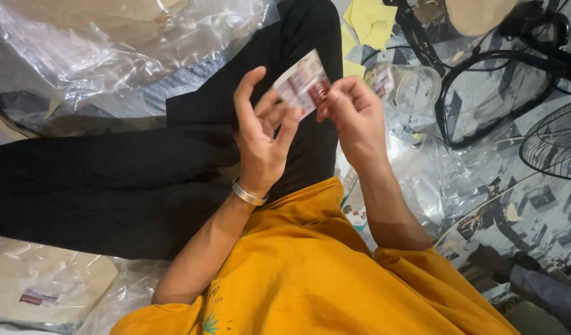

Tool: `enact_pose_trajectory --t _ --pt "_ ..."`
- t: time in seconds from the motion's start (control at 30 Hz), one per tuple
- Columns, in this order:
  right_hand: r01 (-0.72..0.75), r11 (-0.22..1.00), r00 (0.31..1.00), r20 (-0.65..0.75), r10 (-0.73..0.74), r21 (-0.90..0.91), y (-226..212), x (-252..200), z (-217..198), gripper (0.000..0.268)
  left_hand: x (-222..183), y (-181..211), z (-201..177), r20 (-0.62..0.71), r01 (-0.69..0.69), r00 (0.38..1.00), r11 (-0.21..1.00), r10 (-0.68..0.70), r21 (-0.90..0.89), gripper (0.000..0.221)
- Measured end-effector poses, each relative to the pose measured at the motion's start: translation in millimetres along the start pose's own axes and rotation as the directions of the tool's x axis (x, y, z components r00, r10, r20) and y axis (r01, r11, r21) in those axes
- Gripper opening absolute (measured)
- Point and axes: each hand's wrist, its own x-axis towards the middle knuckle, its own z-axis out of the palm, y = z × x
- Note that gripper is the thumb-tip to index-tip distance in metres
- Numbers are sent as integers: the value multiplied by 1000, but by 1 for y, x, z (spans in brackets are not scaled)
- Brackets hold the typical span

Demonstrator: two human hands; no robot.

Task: The person places flatbreads into plastic bags and applies adhesive labels to the packaging.

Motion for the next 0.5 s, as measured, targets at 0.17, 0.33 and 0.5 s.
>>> enact_pose_trajectory --t 0.17,0.33,0.5 --pt "-47 999 993 107 47 -5 2 -1 0 9 -7 -30 -14 121 -107 991 910 64 399 24" --pt "-176 970 970 200 142 167 -5 -3 4 16 -2 -29 -17 -12 -5 1000 941 10 337 22" --pt "-172 975 963 233 136 142 5 -5 -8 12 -3 -23 -18 37 60 997 967 -72 249 22"
